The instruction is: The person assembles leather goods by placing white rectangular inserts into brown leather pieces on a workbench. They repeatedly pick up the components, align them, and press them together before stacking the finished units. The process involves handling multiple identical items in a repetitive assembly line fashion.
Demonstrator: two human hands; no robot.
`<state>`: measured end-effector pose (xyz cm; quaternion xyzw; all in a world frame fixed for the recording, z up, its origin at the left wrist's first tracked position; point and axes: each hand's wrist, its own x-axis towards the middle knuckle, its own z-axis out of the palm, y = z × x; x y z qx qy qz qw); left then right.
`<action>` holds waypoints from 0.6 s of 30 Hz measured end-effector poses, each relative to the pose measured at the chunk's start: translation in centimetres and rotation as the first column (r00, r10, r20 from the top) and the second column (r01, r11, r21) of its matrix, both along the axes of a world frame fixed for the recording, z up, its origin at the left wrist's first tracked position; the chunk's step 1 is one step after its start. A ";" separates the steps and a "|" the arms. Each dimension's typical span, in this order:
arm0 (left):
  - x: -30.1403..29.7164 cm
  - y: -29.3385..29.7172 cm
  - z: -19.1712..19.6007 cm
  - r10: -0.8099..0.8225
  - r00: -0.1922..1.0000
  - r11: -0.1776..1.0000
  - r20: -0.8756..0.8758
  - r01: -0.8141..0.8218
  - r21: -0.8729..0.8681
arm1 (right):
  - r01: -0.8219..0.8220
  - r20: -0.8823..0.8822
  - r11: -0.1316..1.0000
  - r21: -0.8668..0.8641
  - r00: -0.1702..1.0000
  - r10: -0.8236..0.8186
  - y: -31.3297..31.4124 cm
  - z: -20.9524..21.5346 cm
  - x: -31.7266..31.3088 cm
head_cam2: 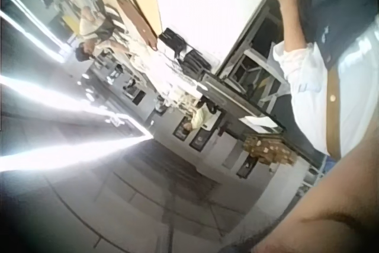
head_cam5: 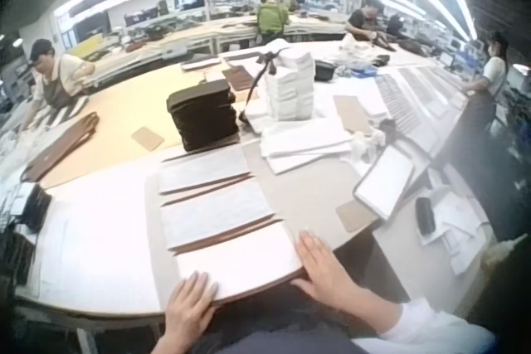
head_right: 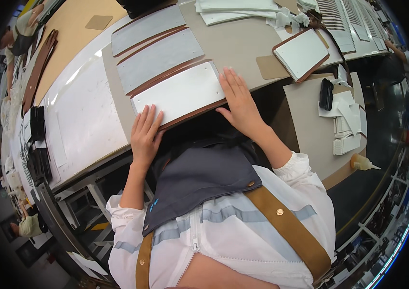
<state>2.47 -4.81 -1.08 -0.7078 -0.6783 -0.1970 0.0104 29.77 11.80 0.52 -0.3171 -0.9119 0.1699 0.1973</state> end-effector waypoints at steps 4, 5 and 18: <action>-0.6 0.3 0.5 -0.050 0.998 0.996 0.050 0.046 0.072 | 0.116 -0.269 0.987 -0.108 0.953 -0.141 -3.0 0.4 0.3; -0.6 0.4 0.9 -0.052 0.997 0.995 0.052 0.047 0.086 | 0.171 -0.347 0.977 -0.124 0.915 -0.204 -3.7 0.1 0.6; 4.7 -0.2 3.6 -0.291 0.936 0.951 0.195 0.262 0.164 | -0.243 -0.433 0.372 -0.896 0.666 -0.607 -4.3 -0.7 -2.1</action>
